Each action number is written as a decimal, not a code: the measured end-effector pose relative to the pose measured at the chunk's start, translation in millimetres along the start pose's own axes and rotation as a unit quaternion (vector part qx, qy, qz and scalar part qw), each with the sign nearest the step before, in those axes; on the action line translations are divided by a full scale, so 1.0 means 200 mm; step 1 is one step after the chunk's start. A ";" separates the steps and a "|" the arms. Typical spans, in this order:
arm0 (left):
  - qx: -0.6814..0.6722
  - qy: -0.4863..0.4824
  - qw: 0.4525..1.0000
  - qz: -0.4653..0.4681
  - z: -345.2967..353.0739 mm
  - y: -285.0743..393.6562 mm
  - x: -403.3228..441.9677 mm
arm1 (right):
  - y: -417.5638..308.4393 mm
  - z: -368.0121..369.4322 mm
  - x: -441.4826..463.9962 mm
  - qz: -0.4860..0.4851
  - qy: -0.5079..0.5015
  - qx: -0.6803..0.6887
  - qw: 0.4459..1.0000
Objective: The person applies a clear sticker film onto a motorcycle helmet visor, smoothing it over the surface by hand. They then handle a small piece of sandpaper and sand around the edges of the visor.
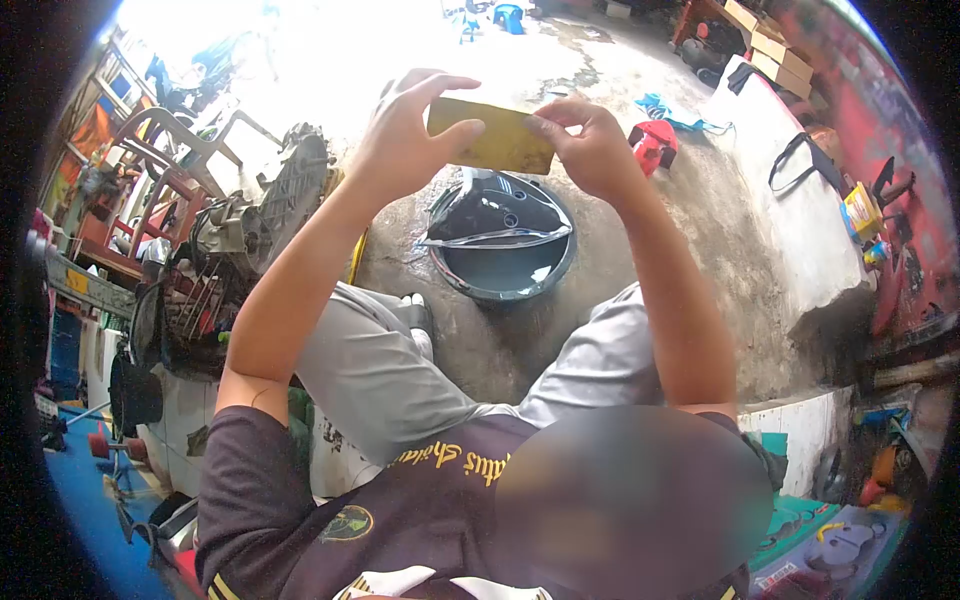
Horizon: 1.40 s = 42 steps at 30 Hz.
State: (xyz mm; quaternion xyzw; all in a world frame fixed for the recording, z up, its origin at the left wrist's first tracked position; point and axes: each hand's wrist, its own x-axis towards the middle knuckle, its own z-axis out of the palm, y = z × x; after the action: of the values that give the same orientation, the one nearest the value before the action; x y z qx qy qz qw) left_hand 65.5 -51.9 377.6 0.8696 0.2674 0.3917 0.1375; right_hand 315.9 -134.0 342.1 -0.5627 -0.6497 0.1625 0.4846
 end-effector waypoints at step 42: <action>-0.102 -0.247 0.963 -0.033 0.22 -0.10 -0.12 | -0.04 0.20 -0.24 0.038 -0.085 -0.050 0.994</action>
State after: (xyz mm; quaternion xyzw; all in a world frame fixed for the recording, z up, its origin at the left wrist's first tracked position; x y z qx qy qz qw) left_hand 77.5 -50.0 325.0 0.9113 0.2124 0.1854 0.3000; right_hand 274.4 -165.8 307.0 -0.5949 -0.6737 0.1955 0.3924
